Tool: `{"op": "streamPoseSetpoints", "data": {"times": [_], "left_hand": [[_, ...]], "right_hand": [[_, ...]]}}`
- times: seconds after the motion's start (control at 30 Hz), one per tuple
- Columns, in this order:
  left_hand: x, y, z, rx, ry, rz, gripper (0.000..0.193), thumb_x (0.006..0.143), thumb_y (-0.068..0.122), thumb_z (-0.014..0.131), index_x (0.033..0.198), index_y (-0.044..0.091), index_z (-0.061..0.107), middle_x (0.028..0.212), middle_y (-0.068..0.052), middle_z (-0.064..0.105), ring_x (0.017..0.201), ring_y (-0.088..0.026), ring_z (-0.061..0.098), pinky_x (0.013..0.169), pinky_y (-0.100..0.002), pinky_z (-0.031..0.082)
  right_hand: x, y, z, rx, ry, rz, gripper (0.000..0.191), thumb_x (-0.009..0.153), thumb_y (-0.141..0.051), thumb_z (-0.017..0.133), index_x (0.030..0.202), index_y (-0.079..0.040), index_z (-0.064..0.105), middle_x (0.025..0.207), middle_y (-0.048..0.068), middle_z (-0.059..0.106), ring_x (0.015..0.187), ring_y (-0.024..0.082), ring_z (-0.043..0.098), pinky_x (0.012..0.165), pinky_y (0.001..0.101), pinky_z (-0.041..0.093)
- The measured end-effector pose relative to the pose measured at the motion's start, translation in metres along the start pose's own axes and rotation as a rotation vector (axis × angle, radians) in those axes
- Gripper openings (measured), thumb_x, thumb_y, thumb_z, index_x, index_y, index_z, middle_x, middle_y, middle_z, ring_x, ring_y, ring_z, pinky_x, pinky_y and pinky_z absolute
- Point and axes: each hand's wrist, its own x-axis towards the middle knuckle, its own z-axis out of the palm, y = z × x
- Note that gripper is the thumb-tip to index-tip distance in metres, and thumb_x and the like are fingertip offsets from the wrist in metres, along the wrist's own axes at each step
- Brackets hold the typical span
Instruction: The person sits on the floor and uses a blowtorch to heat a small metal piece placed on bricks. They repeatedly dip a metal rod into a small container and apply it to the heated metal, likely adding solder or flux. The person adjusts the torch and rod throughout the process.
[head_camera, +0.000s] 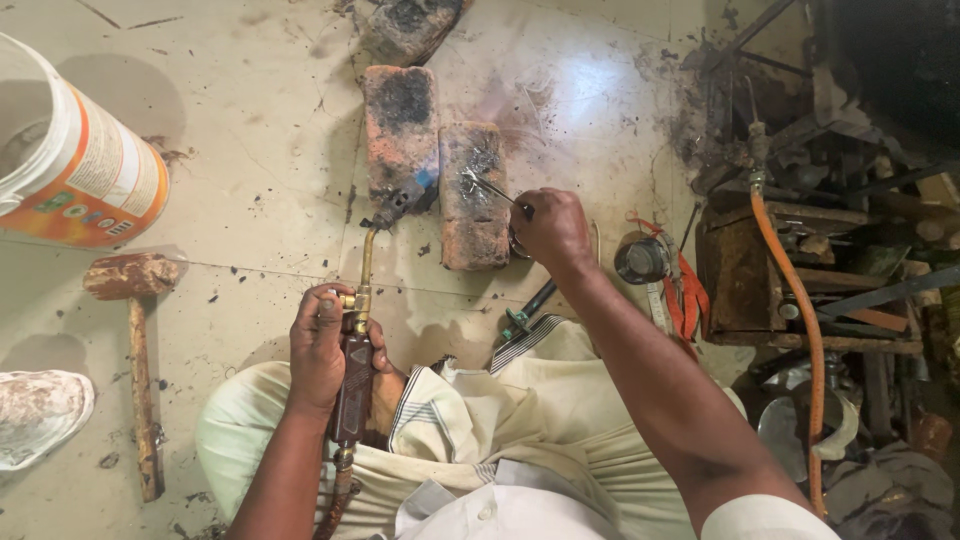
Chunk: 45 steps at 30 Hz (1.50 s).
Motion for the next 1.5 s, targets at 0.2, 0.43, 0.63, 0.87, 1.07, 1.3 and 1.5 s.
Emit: {"op": "streamPoseSetpoints", "data": {"times": [0.2,0.43,0.63,0.87,1.07,1.3,1.5], "left_hand": [[-0.002,0.004,0.001,0.02,0.024,-0.007,0.042,0.101,0.047,0.055,0.117,0.009,0.05,0.065,-0.015,0.062,0.05,-0.023,0.063,0.046,-0.035,0.054],[-0.002,0.005,0.0,0.025,0.026,-0.003,0.041,0.102,0.047,0.055,0.117,0.009,0.05,0.065,-0.015,0.062,0.049,-0.023,0.062,0.046,-0.034,0.053],[-0.002,0.003,-0.001,0.002,0.016,-0.002,0.041,0.102,0.047,0.055,0.117,0.009,0.05,0.065,-0.015,0.062,0.049,-0.023,0.062,0.046,-0.035,0.054],[0.0,0.002,-0.003,0.004,-0.003,-0.003,0.04,0.102,0.047,0.055,0.118,0.01,0.05,0.066,-0.016,0.062,0.051,-0.024,0.063,0.048,-0.036,0.055],[0.0,-0.001,-0.006,-0.016,-0.019,0.006,0.039,0.104,0.046,0.053,0.119,0.01,0.05,0.067,-0.016,0.062,0.052,-0.024,0.063,0.049,-0.036,0.055],[-0.001,-0.006,0.001,0.023,-0.013,0.023,0.038,0.104,0.045,0.053,0.118,0.01,0.049,0.066,-0.017,0.062,0.051,-0.024,0.063,0.048,-0.036,0.055],[-0.006,-0.004,0.006,0.044,0.005,0.03,0.039,0.104,0.045,0.054,0.118,0.009,0.049,0.066,-0.017,0.062,0.051,-0.024,0.062,0.047,-0.035,0.054]], "right_hand": [[-0.006,-0.014,0.001,-0.076,-0.065,0.076,0.009,0.086,-0.014,0.071,0.089,-0.009,0.079,0.086,0.011,0.076,0.078,0.026,0.071,0.082,0.0399,0.059],[-0.01,-0.025,0.004,-0.085,-0.038,0.12,0.008,0.084,-0.014,0.071,0.083,-0.011,0.078,0.081,0.01,0.075,0.07,0.025,0.071,0.073,0.0415,0.06],[-0.012,-0.022,0.007,-0.079,-0.006,0.044,0.006,0.082,-0.012,0.072,0.081,-0.009,0.078,0.08,0.01,0.075,0.071,0.026,0.071,0.075,0.0396,0.06],[-0.022,-0.015,0.001,0.003,0.07,-0.002,0.006,0.083,-0.012,0.076,0.086,-0.008,0.079,0.083,0.011,0.077,0.07,0.023,0.072,0.073,0.0381,0.061],[-0.053,0.028,-0.035,0.128,0.0,0.395,0.016,0.085,-0.017,0.078,0.101,-0.013,0.08,0.09,0.007,0.078,0.069,0.015,0.074,0.063,0.0301,0.065],[-0.07,0.053,-0.019,-0.065,-0.248,0.419,0.016,0.084,-0.018,0.079,0.099,-0.012,0.08,0.088,0.011,0.077,0.069,0.021,0.073,0.067,0.0355,0.061],[-0.052,0.052,0.007,-0.294,-0.332,0.321,0.01,0.084,-0.016,0.075,0.09,-0.011,0.08,0.087,0.015,0.075,0.075,0.028,0.071,0.075,0.0427,0.059]]}}
